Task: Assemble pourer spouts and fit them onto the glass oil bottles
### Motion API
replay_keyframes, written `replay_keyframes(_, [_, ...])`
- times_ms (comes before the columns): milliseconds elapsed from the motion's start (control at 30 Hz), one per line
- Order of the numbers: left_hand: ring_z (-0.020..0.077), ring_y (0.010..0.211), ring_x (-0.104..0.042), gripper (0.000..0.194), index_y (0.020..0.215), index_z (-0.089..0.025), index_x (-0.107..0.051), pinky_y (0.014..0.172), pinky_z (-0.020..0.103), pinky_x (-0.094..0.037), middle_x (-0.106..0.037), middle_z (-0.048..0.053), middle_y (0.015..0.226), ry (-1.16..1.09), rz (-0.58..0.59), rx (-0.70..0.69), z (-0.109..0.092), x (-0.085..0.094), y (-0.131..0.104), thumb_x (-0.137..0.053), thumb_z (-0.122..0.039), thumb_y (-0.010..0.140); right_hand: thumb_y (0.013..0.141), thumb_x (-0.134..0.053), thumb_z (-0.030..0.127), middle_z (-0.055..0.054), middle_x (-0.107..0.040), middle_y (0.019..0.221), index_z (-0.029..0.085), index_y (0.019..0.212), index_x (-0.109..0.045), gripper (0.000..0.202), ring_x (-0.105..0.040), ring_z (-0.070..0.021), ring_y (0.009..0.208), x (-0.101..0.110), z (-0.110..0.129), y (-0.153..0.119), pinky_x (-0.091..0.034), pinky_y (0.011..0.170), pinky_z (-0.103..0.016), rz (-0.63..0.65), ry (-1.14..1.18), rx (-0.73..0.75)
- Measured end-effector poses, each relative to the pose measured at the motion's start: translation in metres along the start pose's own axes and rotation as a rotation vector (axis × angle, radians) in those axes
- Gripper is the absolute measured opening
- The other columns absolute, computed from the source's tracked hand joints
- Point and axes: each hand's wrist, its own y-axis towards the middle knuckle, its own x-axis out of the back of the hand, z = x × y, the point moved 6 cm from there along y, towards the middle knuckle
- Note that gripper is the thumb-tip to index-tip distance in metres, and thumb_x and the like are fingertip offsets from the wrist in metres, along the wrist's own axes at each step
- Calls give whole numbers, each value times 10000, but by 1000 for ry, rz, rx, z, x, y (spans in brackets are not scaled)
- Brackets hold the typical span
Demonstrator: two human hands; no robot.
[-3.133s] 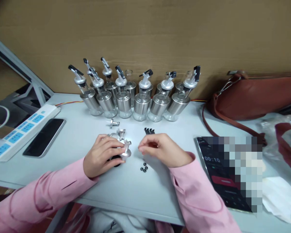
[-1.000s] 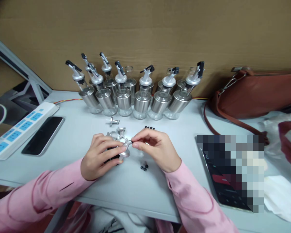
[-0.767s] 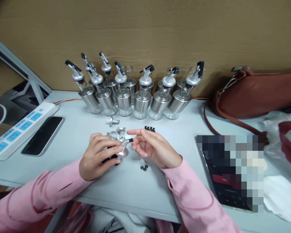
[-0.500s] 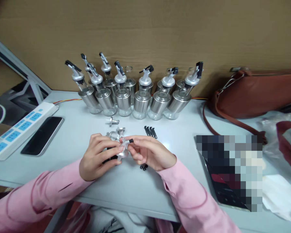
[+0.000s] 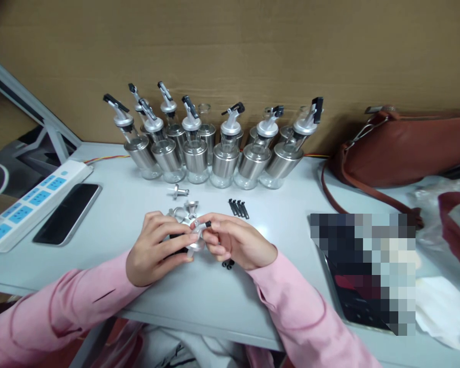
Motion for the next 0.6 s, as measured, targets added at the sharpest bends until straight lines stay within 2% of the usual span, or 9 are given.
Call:
replay_keyframes(333, [175, 867, -511, 211, 1068, -191, -561, 797, 362, -325, -655, 53, 937, 15, 2, 8, 0, 0, 1, -452, -299, 923, 689, -669, 243, 66, -353, 522, 128, 865, -622, 215, -281, -40, 440, 0, 2, -2, -140, 415, -179, 14, -9, 29])
replay_keyframes(600, [179, 860, -507, 194, 1055, -190, -561, 792, 363, -325, -649, 57, 945, 23, 10, 9, 1, -2, 1, -464, -286, 917, 687, -679, 287, 83, -303, 496, 126, 857, -644, 237, -268, -40, 432, 0, 3, -1, -155, 414, -182, -35, -39, 61])
